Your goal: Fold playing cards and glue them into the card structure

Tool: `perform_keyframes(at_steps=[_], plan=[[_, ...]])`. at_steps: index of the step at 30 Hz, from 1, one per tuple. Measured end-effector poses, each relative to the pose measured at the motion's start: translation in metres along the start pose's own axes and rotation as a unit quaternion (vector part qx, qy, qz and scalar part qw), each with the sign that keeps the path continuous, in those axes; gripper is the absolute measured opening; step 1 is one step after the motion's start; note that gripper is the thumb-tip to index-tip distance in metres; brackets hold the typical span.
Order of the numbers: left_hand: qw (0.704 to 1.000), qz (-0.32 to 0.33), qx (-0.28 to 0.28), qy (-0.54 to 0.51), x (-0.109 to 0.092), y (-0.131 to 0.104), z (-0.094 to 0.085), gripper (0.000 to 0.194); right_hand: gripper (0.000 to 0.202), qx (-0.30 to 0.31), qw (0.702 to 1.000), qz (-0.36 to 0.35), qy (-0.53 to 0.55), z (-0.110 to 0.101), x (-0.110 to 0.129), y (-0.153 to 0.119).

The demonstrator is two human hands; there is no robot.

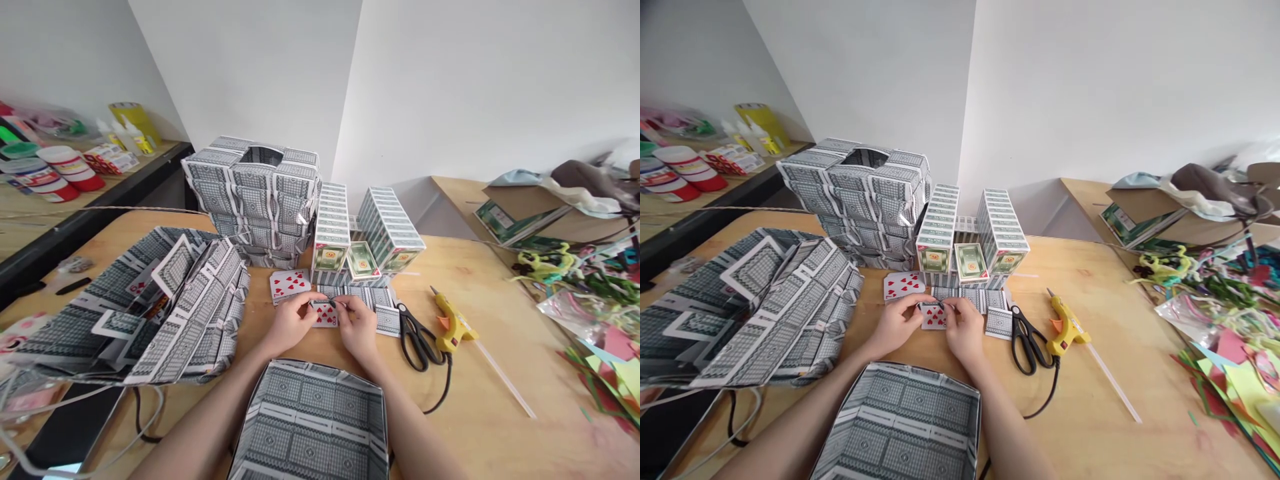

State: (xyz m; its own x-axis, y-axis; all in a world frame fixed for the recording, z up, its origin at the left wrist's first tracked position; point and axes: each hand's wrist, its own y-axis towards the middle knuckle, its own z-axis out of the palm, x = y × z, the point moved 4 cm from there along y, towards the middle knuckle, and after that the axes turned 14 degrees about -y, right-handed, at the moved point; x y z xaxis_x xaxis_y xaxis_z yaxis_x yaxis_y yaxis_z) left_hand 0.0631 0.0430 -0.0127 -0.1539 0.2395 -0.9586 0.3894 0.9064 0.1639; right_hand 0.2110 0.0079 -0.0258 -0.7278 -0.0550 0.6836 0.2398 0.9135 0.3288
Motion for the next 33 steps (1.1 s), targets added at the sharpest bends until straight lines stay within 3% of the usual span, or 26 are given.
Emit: perform_keyframes(at_steps=[8,13,22,28,33], plan=[[1.0,0.026,-0.014,-0.003,-0.001,0.005,-0.001,0.028,0.023,0.052,0.977,0.101,0.181,0.003,0.0,0.002],[0.999,0.02,-0.049,0.013,0.005,0.005,-0.005,0.027,0.026,0.133,0.927,0.149,0.318,0.014,-0.004,0.001],[0.997,0.055,-0.043,0.042,-0.001,0.003,-0.005,0.024,0.03,0.276,0.83,0.176,0.451,0.02,0.011,-0.004],[0.997,0.081,-0.011,0.016,-0.007,0.002,0.0,0.025,0.028,0.297,0.833,0.164,0.437,0.018,0.014,-0.004],[0.995,0.067,-0.067,0.015,-0.005,0.0,-0.004,0.023,0.025,0.3,0.815,0.183,0.46,0.019,0.014,-0.005]])
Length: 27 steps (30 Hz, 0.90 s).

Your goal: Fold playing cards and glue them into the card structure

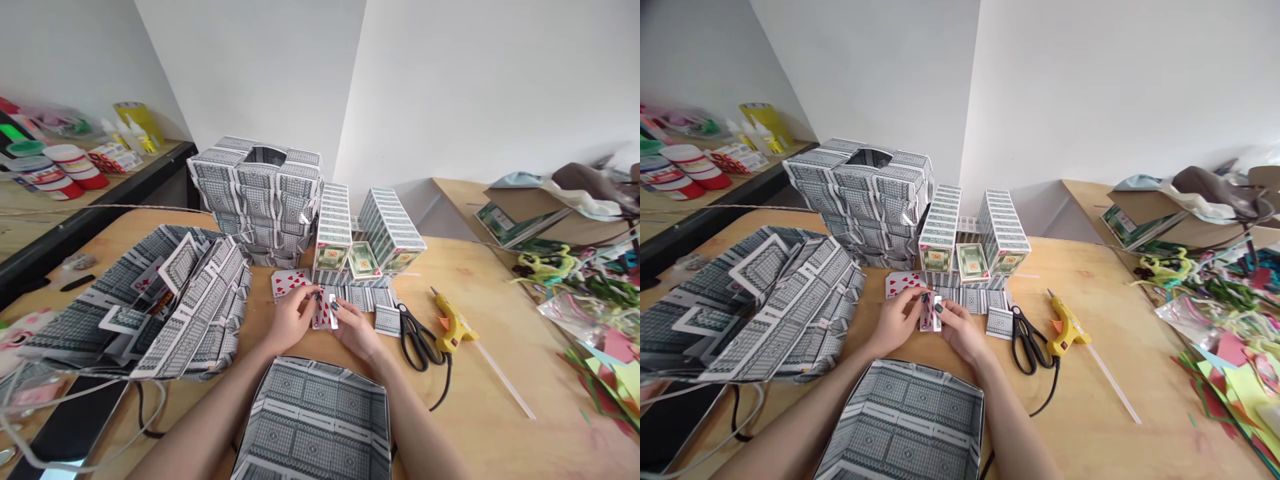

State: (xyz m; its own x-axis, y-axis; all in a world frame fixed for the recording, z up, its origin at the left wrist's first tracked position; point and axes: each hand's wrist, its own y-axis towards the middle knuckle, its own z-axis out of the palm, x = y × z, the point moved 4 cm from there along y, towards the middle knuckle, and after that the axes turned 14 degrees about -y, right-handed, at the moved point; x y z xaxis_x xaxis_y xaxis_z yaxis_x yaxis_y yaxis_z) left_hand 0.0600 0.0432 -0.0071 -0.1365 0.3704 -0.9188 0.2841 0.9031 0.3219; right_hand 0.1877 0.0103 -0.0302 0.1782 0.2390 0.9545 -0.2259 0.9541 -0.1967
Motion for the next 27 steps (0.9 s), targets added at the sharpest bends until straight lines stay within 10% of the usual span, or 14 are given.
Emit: perform_keyframes(at_steps=[10,20,27], plan=[[0.988,0.016,-0.148,0.044,0.009,-0.003,-0.015,0.023,0.016,0.002,0.99,-0.003,0.14,-0.009,-0.001,0.002],[0.992,0.115,0.057,0.018,-0.019,0.0,-0.001,0.003,0.017,-0.041,0.988,-0.026,0.145,-0.01,0.001,0.004],[0.994,0.086,0.072,-0.005,-0.014,-0.002,0.002,0.013,0.015,-0.035,0.99,-0.026,0.132,-0.008,-0.002,0.005]])
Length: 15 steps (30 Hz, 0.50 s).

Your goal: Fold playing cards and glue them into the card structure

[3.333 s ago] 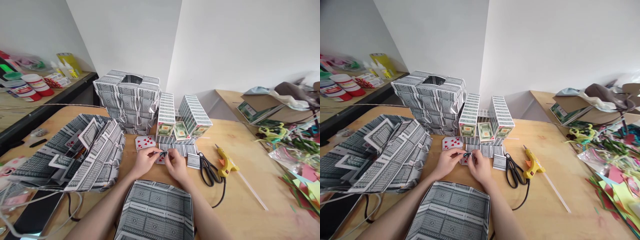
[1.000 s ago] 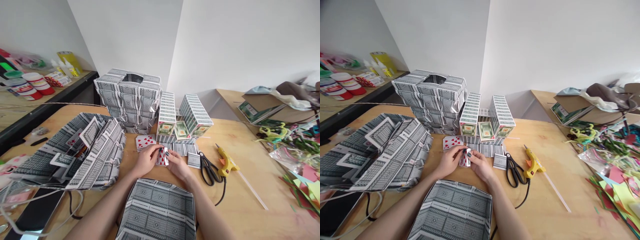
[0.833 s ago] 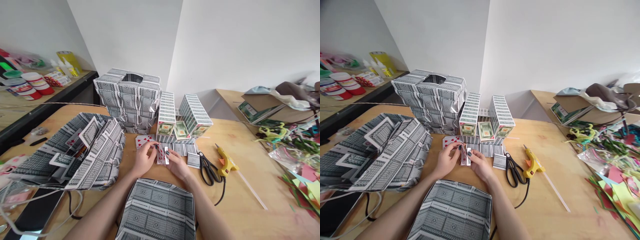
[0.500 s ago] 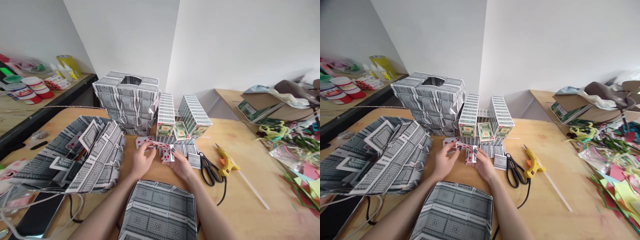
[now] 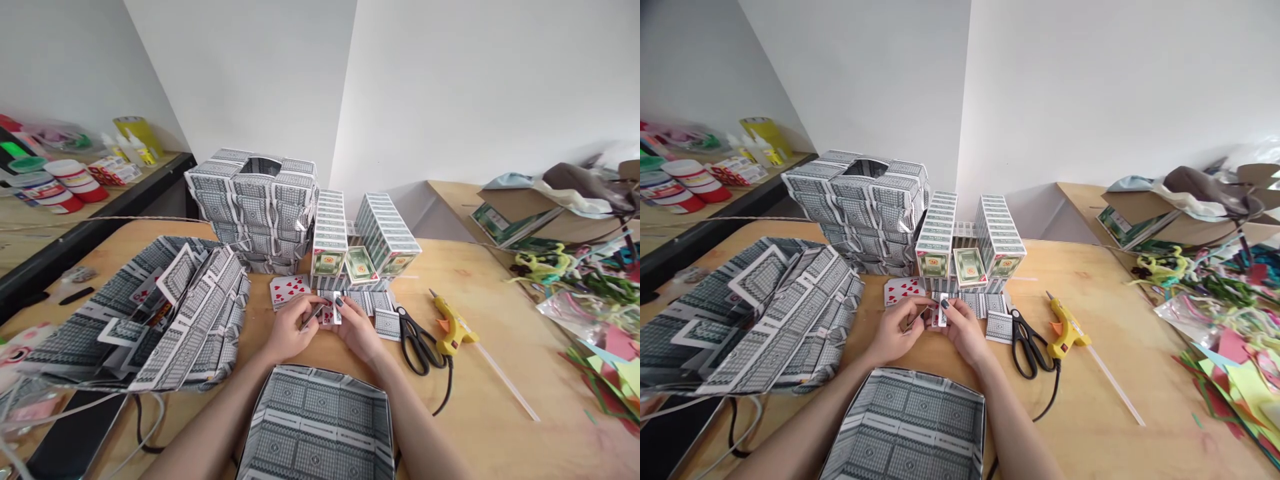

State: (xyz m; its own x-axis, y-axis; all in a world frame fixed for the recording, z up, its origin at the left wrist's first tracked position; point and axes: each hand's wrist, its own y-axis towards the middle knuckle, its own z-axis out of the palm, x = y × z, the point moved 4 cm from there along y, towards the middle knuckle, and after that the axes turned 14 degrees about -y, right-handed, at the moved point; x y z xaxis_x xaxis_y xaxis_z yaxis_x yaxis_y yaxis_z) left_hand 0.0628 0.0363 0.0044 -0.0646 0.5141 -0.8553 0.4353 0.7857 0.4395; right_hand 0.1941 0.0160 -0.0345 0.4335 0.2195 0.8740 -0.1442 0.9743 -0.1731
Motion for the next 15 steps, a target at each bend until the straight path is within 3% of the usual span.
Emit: perform_keyframes(at_steps=[4,7,12,15], plan=[[0.998,-0.03,-0.038,-0.029,0.006,-0.0027,-0.0009,0.017,0.015,0.0,1.0,0.005,-0.011,0.0003,-0.0003,0.0001],[0.997,-0.037,-0.057,-0.021,0.0069,-0.0023,-0.0014,0.035,0.019,-0.009,1.0,0.005,-0.014,0.0001,0.0001,0.0004],[0.997,-0.054,0.003,0.059,0.0089,-0.0001,0.0036,0.038,0.027,-0.013,0.999,0.002,-0.04,0.0009,0.0007,0.0003],[0.996,-0.055,0.023,0.06,0.0114,-0.0004,0.0064,0.05,0.03,0.001,0.998,0.01,-0.066,0.0019,-0.001,0.0]])
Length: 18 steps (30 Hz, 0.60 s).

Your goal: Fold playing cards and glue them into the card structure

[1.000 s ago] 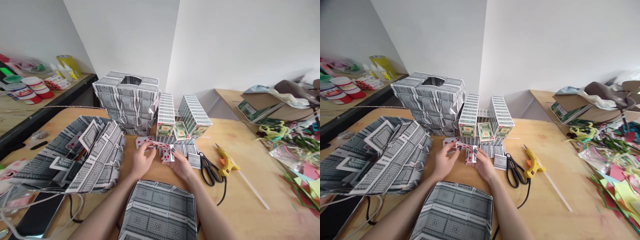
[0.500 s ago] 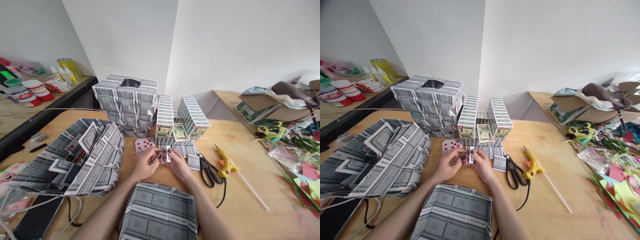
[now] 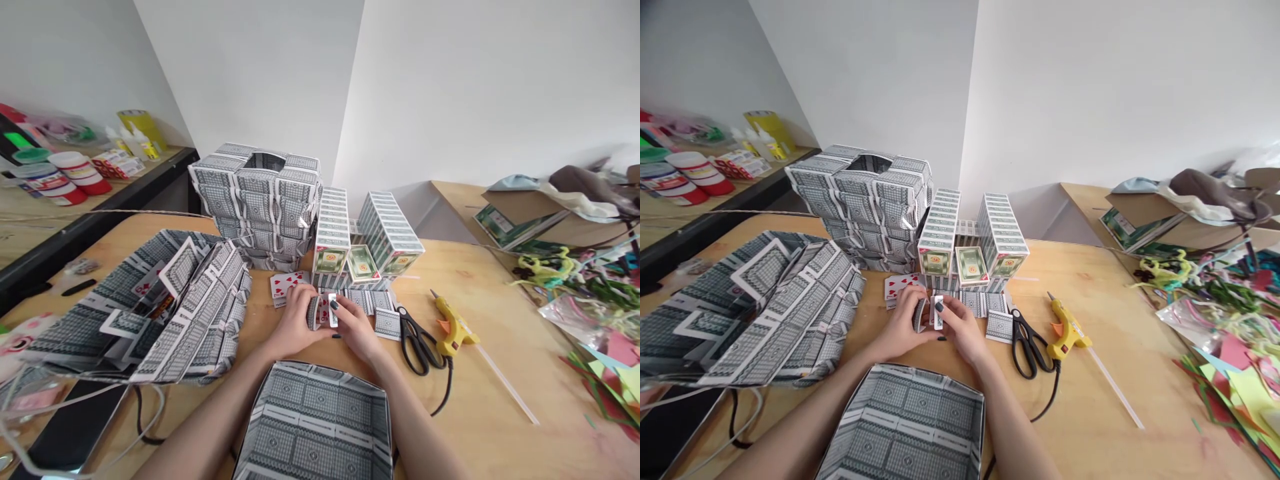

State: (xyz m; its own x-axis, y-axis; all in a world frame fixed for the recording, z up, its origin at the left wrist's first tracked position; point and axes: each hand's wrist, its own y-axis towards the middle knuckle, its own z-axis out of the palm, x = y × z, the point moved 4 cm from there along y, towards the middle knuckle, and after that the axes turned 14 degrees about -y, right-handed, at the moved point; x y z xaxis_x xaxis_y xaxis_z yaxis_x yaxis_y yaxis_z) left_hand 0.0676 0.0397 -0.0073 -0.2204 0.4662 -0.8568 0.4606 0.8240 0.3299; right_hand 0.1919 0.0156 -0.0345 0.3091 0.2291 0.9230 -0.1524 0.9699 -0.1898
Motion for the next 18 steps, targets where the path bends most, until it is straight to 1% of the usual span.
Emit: perform_keyframes(at_steps=[3,7,9,13,18], plan=[[1.0,-0.001,0.007,-0.001,0.0028,-0.0008,0.0027,0.059,0.031,0.0,0.999,-0.01,-0.046,-0.0006,-0.0013,0.0001],[1.0,-0.019,0.008,0.008,0.0067,-0.0023,0.0048,0.061,0.033,-0.025,0.99,-0.041,-0.133,-0.0031,-0.0013,0.0012],[1.0,-0.026,0.009,0.006,0.0076,-0.0029,0.005,0.062,0.033,-0.035,0.986,-0.044,-0.159,-0.0038,-0.0018,0.0018],[0.999,-0.028,0.017,0.002,0.0082,-0.0034,0.0051,0.065,0.032,-0.046,0.983,-0.035,-0.173,-0.0039,-0.0029,0.0022],[1.0,-0.014,0.019,0.018,0.0088,-0.004,0.0062,0.061,0.03,-0.052,0.983,-0.035,-0.173,-0.0012,-0.001,0.0008]])
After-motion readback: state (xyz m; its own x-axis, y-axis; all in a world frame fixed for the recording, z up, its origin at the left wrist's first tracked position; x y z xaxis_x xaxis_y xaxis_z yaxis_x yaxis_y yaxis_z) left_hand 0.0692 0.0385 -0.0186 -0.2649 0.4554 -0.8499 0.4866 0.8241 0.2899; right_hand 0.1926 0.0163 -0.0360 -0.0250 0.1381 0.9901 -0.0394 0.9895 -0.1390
